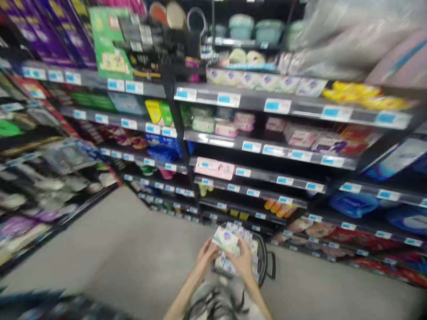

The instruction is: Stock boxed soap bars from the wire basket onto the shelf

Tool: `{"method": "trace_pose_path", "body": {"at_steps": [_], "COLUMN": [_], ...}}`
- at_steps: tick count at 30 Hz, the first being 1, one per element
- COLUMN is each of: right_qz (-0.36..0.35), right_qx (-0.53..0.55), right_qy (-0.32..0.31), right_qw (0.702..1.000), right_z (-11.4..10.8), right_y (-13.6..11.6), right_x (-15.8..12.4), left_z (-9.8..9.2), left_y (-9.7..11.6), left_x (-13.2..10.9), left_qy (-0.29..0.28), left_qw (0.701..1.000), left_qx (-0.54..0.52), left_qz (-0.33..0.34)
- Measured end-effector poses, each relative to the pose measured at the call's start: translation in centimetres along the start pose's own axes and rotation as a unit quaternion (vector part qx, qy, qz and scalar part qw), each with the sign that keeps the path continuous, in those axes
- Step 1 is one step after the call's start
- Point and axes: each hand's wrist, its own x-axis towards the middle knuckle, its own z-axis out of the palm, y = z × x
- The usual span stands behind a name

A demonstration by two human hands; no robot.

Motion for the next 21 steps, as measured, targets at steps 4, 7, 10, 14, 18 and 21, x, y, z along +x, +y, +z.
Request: {"method": "trace_pose_path", "body": {"at_steps": [4,7,10,14,18,21], "right_qz": [0.001,-0.042,-0.071,-0.11,-0.128,-0.111], "right_qx": [-0.008,-0.011,-0.037,-0.073,-0.109,-0.146], "right_qy": [-0.044,-0.1,-0.11,-0.089,-0.063,-0.052], "right_qw": [0.999,0.994,0.991,0.987,0.984,0.982], "right_z": [-1.2,-1.4,-1.7,-1.8,-1.5,-1.2], "right_y": [-3.9,-4.3,-4.4,-4.7,-4.7,-4.0], "right_x": [0.0,0.1,-0.3,-0.5,-0.2,-0.1], "left_z": [2.2,2.0,1.6,1.3,1.4,1.3], "left_y": [2.2,2.2,1.9,1.9,2.0,2.1], "left_x": [-2.7,-3.0,-3.5,-3.6,-3.4,-3.7], "left_qy": [0.007,-0.013,-0.014,-0.026,-0.022,-0.028], "left_qw": [1.0,0.999,0.999,0.996,0.991,0.98], "left_qx": [0.003,0.012,0.027,0.06,0.101,0.16], "left_qz": [0.009,0.027,0.034,0.055,0.084,0.118]}}
